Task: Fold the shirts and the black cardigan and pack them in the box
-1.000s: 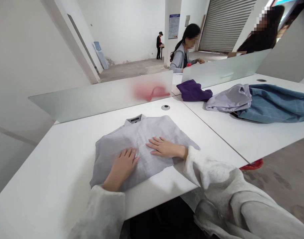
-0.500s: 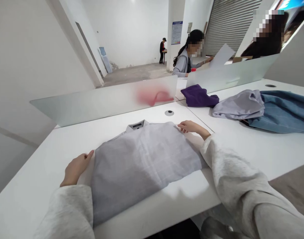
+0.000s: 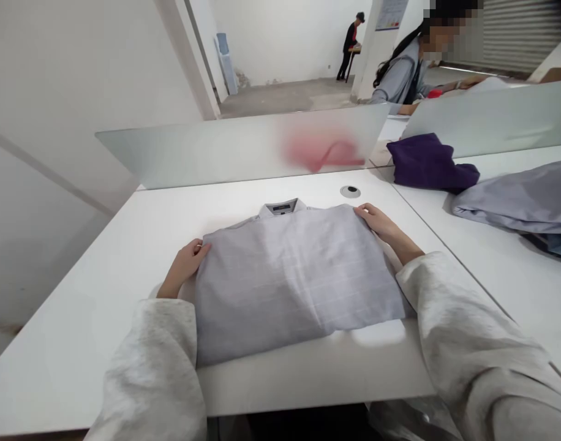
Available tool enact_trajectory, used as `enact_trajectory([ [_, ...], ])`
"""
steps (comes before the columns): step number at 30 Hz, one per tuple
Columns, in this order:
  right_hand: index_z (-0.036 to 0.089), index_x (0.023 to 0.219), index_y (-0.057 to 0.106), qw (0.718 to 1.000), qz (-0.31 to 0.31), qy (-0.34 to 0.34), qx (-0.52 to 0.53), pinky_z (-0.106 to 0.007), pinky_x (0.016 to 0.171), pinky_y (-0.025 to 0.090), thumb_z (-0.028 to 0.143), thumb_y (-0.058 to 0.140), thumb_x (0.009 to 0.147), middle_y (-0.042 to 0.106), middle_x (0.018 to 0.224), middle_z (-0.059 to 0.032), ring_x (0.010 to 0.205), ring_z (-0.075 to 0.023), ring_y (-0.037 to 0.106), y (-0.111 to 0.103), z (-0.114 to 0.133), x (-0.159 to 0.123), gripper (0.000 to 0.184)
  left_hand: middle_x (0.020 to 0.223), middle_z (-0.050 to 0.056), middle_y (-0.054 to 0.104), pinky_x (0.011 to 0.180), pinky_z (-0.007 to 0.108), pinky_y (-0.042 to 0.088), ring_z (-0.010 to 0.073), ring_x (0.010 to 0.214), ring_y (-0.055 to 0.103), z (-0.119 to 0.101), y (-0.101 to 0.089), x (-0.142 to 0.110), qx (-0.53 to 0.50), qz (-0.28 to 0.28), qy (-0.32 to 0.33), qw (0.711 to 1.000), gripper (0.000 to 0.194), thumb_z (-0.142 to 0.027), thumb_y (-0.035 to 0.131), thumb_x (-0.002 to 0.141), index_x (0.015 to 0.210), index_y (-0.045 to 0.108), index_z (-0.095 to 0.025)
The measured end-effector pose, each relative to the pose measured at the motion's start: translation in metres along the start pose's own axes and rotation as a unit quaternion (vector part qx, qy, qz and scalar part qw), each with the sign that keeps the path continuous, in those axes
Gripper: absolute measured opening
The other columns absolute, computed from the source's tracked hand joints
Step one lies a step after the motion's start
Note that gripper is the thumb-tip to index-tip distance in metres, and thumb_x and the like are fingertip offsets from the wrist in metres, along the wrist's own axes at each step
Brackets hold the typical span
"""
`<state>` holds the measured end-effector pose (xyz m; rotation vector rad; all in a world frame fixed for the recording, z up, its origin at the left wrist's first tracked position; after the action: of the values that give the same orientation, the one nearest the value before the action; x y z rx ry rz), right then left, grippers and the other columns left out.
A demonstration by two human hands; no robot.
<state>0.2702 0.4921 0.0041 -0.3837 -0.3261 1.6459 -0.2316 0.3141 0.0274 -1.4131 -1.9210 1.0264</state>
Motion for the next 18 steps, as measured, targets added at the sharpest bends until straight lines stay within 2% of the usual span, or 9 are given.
enact_trajectory([
  [3,0.019,0.094,0.061,0.994,0.028,0.042,0.098,-0.026,0.058,0.046,0.047,0.066,0.074,0.066,0.079,-0.0033,0.067,-0.0154,0.058,0.008,-0.005,-0.003,0.035,0.075,0.0,0.063,0.066,0.025,0.04,0.0171,0.071,0.055,0.001,0.003,0.0,-0.101,0.009,-0.009,0.995,0.042,-0.06,0.051,0.074,0.082,0.055,-0.02],
  [6,0.017,0.088,0.064,0.99,0.056,0.056,0.116,-0.027,0.063,0.048,0.043,0.073,0.067,0.068,0.083,-0.004,0.072,-0.0169,0.06,0.015,-0.002,-0.006,0.034,0.068,-0.002,0.06,0.06,0.024,0.039,0.015,0.064,0.052,0.001,0.003,0.001,-0.183,0.002,-0.016,0.983,0.043,-0.06,0.058,0.07,0.084,0.055,-0.019],
  [9,0.019,0.083,0.059,0.99,0.019,0.01,0.141,-0.024,0.059,0.045,0.041,0.075,0.061,0.063,0.074,0.0017,0.065,-0.0126,0.056,0.004,0.009,-0.004,0.035,0.06,-0.006,0.052,0.054,0.022,0.034,0.0121,0.057,0.046,0.004,-0.008,0.003,-0.246,-0.049,-0.019,0.968,0.044,-0.06,0.062,0.067,0.085,0.052,-0.021],
  [12,0.021,0.083,0.051,0.986,-0.017,-0.039,0.162,-0.021,0.053,0.039,0.043,0.074,0.06,0.056,0.067,0.0062,0.058,-0.0098,0.05,-0.008,0.016,-0.001,0.039,0.062,-0.006,0.052,0.054,0.022,0.035,0.0113,0.056,0.046,0.007,-0.021,0.004,-0.288,-0.109,-0.01,0.951,0.046,-0.061,0.061,0.066,0.089,0.051,-0.022],
  [14,0.023,0.085,0.048,0.986,-0.029,-0.042,0.16,-0.021,0.05,0.036,0.045,0.072,0.062,0.051,0.063,0.0075,0.053,-0.0096,0.046,-0.01,0.011,0.002,0.04,0.064,-0.005,0.054,0.056,0.022,0.037,0.0123,0.058,0.048,0.01,-0.022,0.006,-0.275,-0.128,-0.012,0.953,0.047,-0.06,0.059,0.066,0.092,0.053,-0.022],
  [18,0.022,0.092,0.049,0.994,-0.052,-0.032,0.088,-0.021,0.047,0.03,0.042,0.069,0.065,0.047,0.061,0.0074,0.05,-0.0093,0.039,-0.009,-0.006,0.007,0.038,0.072,-0.001,0.062,0.066,0.026,0.042,0.0178,0.072,0.058,0.016,-0.011,0.014,-0.143,-0.118,-0.035,0.982,0.044,-0.058,0.056,0.068,0.089,0.059,-0.021],
])
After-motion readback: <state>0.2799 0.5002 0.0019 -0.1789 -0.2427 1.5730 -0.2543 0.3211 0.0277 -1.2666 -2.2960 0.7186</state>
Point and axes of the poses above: each hand's wrist, its own x-axis towards the middle knuckle, its own y-axis out of the palm, z = x × y, the point moved 10 cm from there along x, towards the middle knuckle
